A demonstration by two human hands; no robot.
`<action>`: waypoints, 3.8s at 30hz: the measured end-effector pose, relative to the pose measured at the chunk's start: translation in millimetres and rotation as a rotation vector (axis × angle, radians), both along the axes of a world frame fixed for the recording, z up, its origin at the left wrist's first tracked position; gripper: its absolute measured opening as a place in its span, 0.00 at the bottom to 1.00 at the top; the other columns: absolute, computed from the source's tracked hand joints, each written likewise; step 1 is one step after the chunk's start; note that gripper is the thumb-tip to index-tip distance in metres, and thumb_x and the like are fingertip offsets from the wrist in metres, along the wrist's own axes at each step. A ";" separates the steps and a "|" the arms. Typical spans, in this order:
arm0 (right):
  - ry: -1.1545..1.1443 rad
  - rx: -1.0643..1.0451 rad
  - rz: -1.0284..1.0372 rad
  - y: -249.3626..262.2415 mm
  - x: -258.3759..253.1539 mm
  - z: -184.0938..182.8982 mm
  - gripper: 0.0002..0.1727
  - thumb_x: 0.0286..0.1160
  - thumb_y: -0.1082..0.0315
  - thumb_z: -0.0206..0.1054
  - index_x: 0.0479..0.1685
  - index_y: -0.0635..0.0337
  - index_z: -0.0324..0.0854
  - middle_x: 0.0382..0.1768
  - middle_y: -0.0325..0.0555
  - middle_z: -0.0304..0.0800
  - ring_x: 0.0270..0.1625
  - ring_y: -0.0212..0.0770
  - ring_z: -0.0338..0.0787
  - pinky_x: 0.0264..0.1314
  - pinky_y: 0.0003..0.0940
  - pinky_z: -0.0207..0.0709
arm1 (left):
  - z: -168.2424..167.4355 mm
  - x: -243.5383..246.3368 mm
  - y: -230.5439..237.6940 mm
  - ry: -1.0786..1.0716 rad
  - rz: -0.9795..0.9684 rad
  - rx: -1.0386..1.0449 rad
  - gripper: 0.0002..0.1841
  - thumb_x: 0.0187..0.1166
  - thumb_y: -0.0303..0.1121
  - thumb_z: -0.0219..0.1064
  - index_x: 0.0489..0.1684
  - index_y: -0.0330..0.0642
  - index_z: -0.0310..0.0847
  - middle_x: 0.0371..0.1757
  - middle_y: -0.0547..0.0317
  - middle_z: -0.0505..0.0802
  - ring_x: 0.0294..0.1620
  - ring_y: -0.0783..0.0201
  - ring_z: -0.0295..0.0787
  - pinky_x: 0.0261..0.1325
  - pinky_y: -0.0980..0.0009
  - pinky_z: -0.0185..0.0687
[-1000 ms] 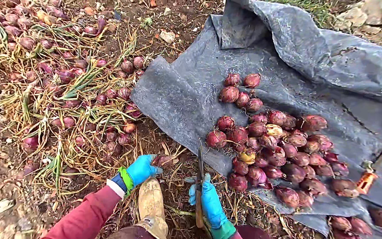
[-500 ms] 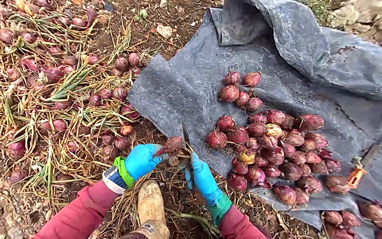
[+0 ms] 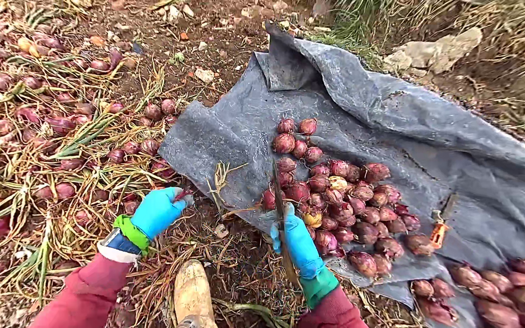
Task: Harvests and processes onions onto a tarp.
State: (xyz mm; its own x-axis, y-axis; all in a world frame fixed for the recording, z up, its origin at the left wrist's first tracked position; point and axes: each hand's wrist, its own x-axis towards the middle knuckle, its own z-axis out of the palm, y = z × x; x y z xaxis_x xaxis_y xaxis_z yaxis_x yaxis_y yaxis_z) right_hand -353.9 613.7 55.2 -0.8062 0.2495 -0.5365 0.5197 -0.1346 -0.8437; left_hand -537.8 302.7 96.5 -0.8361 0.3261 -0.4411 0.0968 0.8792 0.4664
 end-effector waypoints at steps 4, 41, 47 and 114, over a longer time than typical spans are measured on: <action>-0.317 -0.017 0.443 -40.1 -15.9 -2.3 0.36 0.83 0.30 0.52 0.59 0.55 0.84 0.27 0.45 0.90 0.19 0.41 0.86 0.23 0.35 0.82 | -9.9 10.9 -128.9 -0.242 -0.092 -0.430 0.19 0.86 0.54 0.63 0.49 0.50 0.92 0.41 0.51 0.95 0.45 0.49 0.94 0.54 0.42 0.87; -0.016 -0.409 0.064 -75.0 49.0 -59.3 0.46 0.79 0.25 0.47 0.55 0.65 0.83 0.19 0.44 0.82 0.14 0.40 0.82 0.16 0.36 0.82 | -37.0 22.6 48.8 -0.368 -0.205 0.063 0.46 0.42 0.62 0.90 0.71 0.66 0.82 0.52 0.66 0.96 0.54 0.64 0.94 0.60 0.48 0.91; 0.257 -0.190 0.091 -70.4 3.0 -16.7 0.41 0.55 0.21 0.70 0.38 0.54 0.85 0.21 0.36 0.87 0.18 0.32 0.84 0.21 0.31 0.83 | 11.0 47.9 59.6 -0.498 -0.377 0.141 0.38 0.54 0.61 0.86 0.66 0.57 0.84 0.48 0.67 0.96 0.52 0.69 0.94 0.61 0.55 0.90; 0.142 -0.115 0.288 -56.5 -24.7 -21.2 0.50 0.70 0.15 0.43 0.31 0.58 0.84 0.16 0.43 0.83 0.14 0.38 0.82 0.18 0.34 0.80 | 5.9 25.9 46.9 -0.231 -0.630 -0.098 0.12 0.86 0.45 0.67 0.55 0.53 0.89 0.50 0.57 0.95 0.53 0.54 0.93 0.58 0.44 0.85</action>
State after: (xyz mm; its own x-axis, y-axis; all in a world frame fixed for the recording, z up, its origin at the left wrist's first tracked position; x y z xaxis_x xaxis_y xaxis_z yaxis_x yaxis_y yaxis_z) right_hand -378.7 557.2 33.9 -0.9036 -0.0545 -0.4249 0.4283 -0.0982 -0.8983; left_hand -511.9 349.6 102.4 -0.3806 0.6696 -0.6378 0.5121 0.7269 0.4575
